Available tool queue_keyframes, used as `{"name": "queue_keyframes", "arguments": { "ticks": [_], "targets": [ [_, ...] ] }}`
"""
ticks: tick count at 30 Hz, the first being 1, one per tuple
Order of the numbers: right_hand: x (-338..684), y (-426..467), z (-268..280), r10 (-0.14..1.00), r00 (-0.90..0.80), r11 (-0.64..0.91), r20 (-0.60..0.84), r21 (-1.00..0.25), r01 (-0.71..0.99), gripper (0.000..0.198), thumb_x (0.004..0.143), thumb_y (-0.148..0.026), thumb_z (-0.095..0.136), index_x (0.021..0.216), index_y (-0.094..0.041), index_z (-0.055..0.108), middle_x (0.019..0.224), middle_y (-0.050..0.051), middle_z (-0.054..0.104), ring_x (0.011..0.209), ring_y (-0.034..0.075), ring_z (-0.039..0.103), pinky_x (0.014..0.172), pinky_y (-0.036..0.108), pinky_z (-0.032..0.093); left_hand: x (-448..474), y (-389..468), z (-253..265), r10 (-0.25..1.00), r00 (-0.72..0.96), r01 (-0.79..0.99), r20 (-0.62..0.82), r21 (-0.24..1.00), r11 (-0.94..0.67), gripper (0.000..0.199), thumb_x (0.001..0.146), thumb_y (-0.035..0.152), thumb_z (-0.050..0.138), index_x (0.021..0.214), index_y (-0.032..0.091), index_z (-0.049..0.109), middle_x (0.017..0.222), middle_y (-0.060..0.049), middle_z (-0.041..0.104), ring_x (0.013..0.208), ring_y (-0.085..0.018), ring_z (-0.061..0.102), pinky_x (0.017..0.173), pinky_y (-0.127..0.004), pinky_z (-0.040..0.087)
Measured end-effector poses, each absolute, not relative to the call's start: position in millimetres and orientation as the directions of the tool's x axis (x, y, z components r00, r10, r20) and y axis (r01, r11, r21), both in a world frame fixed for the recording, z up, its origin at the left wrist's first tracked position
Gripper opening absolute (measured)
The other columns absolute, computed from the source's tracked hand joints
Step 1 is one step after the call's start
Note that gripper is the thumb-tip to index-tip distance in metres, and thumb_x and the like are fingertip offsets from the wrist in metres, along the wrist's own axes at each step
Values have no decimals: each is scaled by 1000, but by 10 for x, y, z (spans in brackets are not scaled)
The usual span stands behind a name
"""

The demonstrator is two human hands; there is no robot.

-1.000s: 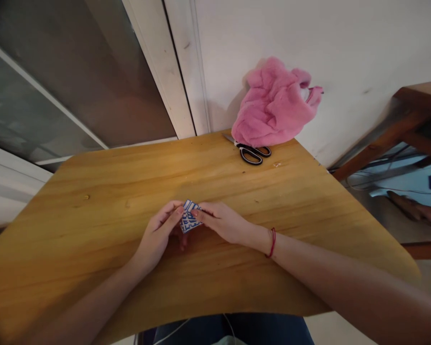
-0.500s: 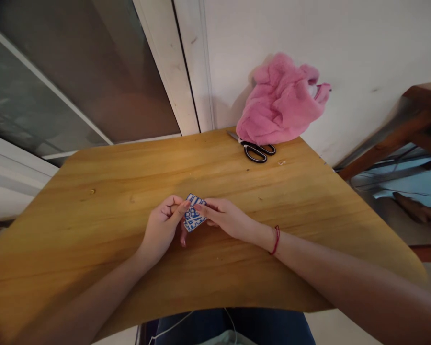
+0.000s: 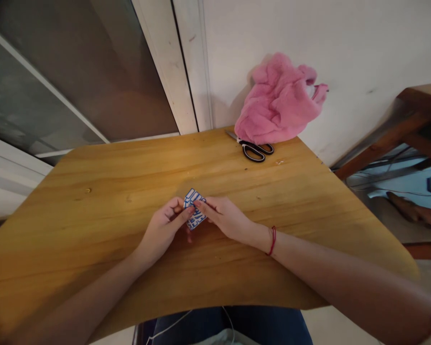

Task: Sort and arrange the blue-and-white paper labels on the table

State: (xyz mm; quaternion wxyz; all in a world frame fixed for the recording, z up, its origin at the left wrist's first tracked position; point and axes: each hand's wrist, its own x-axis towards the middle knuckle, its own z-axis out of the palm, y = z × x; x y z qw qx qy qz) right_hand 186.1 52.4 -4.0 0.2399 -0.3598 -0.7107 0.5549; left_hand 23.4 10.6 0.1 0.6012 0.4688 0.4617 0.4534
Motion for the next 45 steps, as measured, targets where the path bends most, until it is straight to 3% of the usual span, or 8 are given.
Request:
{"name": "queue_keyframes", "arguments": {
  "ticks": [7,10,13,16,21,27,37,45],
  "targets": [
    [1818,481,13,796,-604,321,49,-879,352,41,93,-46,27,69,-17,44,62,-1,45,56,9,39,52,22,30,246,103,0,974,142,-116,-175,975,192,26,81,42,55,76,17,48,53,6,50,37,-7,47,34,-21,48],
    [1813,480,20,811,-584,318,37,-866,387,42,93,-46,28,68,-17,45,61,-1,46,54,9,39,52,22,31,247,124,15,963,186,-211,-196,949,234,30,80,46,54,77,17,48,61,4,53,42,-8,52,38,-22,50],
    [1819,497,4,835,-550,282,25,-877,388,43,93,-47,27,69,-17,46,61,-1,46,55,9,40,53,22,31,261,120,35,958,217,-212,-188,949,234,29,73,38,66,81,17,49,71,2,57,51,-9,56,44,-24,53],
    [1822,509,-17,852,-523,282,31,-868,408,43,93,-47,28,70,-16,46,61,-1,46,56,9,40,53,22,30,281,96,40,965,197,-189,-172,959,209,25,71,30,68,76,16,48,68,3,56,51,-9,57,46,-25,54],
    [1819,490,-11,866,-495,337,70,-813,475,39,93,-43,29,69,-17,46,60,0,49,54,10,41,53,23,29,285,78,34,956,210,-204,-206,947,249,23,77,31,63,71,16,47,62,3,56,46,-10,57,46,-27,54],
    [1829,489,-12,832,-547,397,94,-790,468,38,95,-39,28,74,-16,49,67,2,56,59,11,48,56,23,31,249,99,42,957,210,-208,-202,947,245,21,78,32,62,89,16,55,69,1,60,46,-9,57,47,-25,54],
    [1834,469,-29,778,-616,481,126,-749,455,38,95,-37,30,69,-16,48,61,0,53,53,9,44,53,21,28,228,122,2,980,87,-223,-180,955,195,22,74,35,65,72,14,57,61,2,58,49,-10,54,40,-22,51],
    [1824,459,-38,790,-596,491,141,-728,478,37,94,-36,31,65,-16,44,56,-2,49,49,7,38,50,21,25,234,131,-19,976,49,-237,-212,947,218,23,74,33,66,68,13,56,60,3,56,52,-6,54,47,-16,50]
  ]
}}
